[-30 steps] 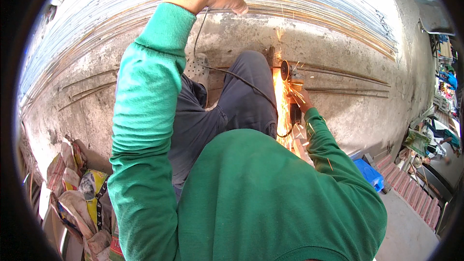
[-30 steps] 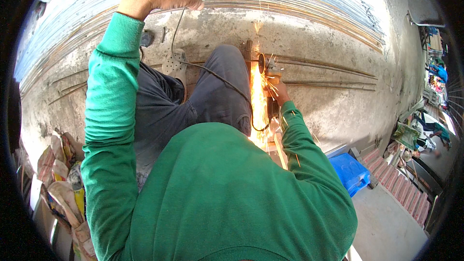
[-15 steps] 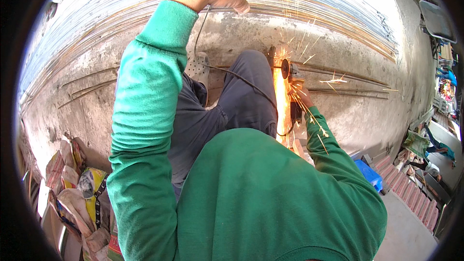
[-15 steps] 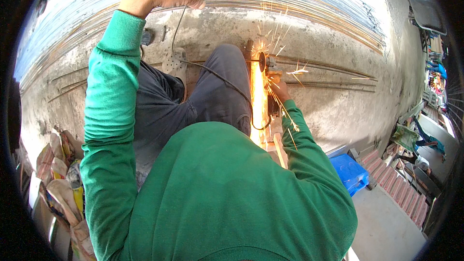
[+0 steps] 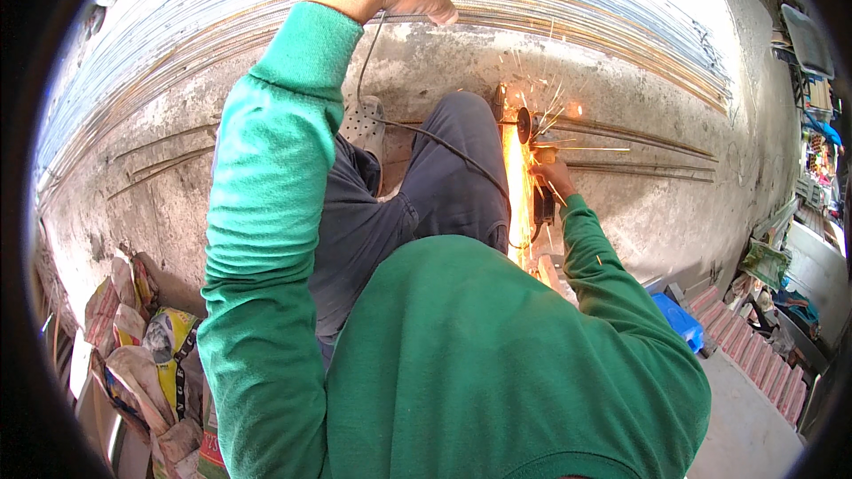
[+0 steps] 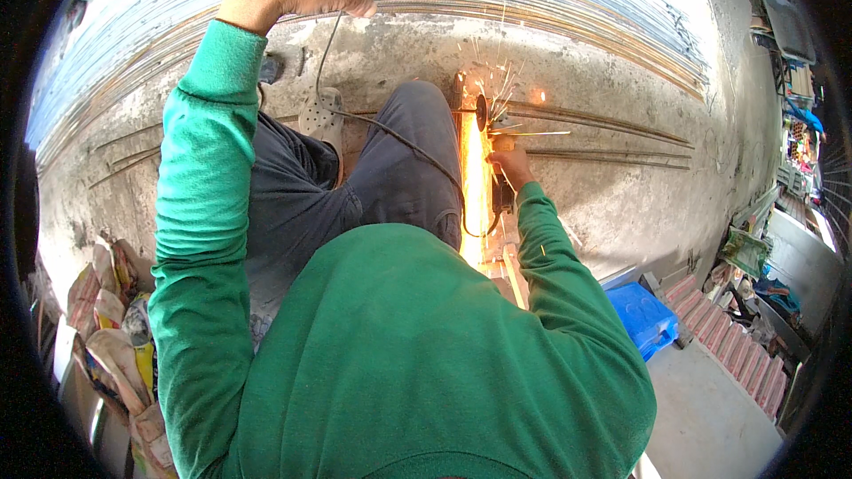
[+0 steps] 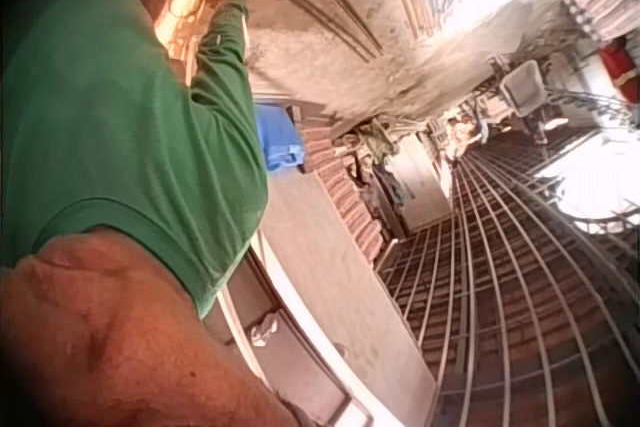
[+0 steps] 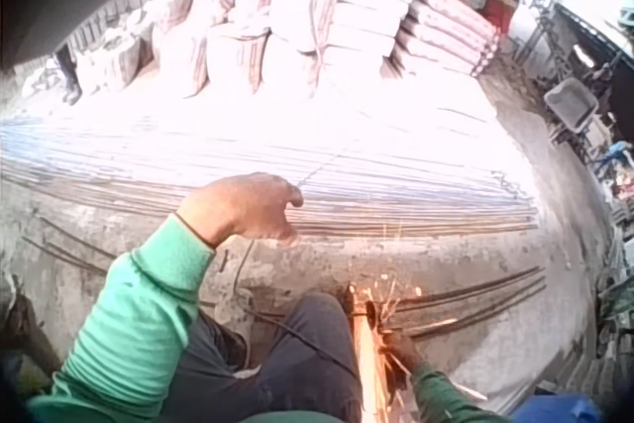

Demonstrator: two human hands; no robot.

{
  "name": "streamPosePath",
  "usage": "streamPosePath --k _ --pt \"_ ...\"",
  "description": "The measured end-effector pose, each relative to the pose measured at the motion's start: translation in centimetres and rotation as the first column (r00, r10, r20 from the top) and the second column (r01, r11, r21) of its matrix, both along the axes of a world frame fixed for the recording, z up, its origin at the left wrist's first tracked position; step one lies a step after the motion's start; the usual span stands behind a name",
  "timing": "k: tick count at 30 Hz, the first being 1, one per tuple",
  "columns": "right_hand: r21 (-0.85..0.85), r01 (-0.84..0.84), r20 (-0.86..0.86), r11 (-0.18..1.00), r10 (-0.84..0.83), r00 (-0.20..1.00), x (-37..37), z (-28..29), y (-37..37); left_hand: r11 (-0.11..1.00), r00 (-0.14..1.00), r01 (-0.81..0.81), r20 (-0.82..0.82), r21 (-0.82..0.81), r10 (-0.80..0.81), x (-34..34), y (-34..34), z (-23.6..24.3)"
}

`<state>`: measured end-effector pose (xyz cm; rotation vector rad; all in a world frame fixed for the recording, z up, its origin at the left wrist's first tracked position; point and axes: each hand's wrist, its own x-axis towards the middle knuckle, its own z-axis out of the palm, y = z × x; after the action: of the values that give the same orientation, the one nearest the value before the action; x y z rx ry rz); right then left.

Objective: The person sits on the floor and uses an angle grinder to cut several long metal rods. Sparks fly as the grinder cuts through the metal. The person repositions the rods between cuts and places the cut pieces on the floor.

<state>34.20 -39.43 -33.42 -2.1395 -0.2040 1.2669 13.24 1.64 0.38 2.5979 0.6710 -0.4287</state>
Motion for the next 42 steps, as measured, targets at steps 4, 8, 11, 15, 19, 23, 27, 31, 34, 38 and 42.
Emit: streamPosePath --k 4,8,11,15,19,23,27,31,34,38,42 --pt "0.040 -0.164 0.109 0.986 0.159 0.981 1.1 -2.8 -2.3 1.000 0.999 0.024 0.033 0.009 -0.024 0.1 0.0 -0.2" --pt "-0.033 0.010 0.019 0.999 -0.010 1.000 -0.2 -0.8 0.1 1.000 1.000 0.001 -0.003 0.012 -0.001 0.0 0.1 -0.3" --pt "0.043 0.048 0.016 0.998 -0.049 0.999 -0.4 -0.9 -0.1 1.000 0.999 0.018 0.027 0.011 -0.018 -0.1 0.0 -0.2" --pt "0.138 0.017 0.026 0.990 -0.021 0.999 -0.5 -0.7 0.0 1.000 1.000 0.008 0.004 0.001 -0.008 0.0 0.1 -0.3" --pt "0.004 0.029 -0.049 1.000 -0.029 0.998 0.1 -0.7 0.0 1.000 1.000 0.003 0.001 0.017 -0.003 0.0 0.3 -0.3" --pt "0.187 -0.153 0.122 0.970 0.131 0.984 0.6 -2.7 -2.2 1.000 1.000 0.020 0.014 0.006 -0.020 0.1 0.2 -0.4" --pt "-0.035 0.017 -0.013 0.999 -0.018 1.000 -0.7 0.2 0.3 1.000 1.000 0.005 0.007 0.005 -0.005 -0.4 0.3 -0.4" --pt "0.081 0.032 -0.013 0.996 -0.031 0.999 -0.4 -1.1 -1.4 1.000 0.999 0.003 0.035 -0.003 -0.003 -0.4 -0.1 0.1" --pt "0.032 0.049 -0.006 0.998 -0.049 0.999 0.7 -3.8 -2.8 1.000 0.999 0.002 0.039 -0.003 -0.002 -0.1 0.0 -0.2" --pt "0.081 -0.166 0.156 0.983 0.152 0.976 1.0 -4.1 -2.9 1.000 1.000 -0.006 0.010 -0.008 0.006 -0.2 0.0 0.2" --pt "0.151 0.065 -0.145 0.986 -0.043 0.988 0.9 -4.7 -3.1 1.000 1.000 -0.001 0.016 0.003 0.001 -0.2 0.0 0.0"
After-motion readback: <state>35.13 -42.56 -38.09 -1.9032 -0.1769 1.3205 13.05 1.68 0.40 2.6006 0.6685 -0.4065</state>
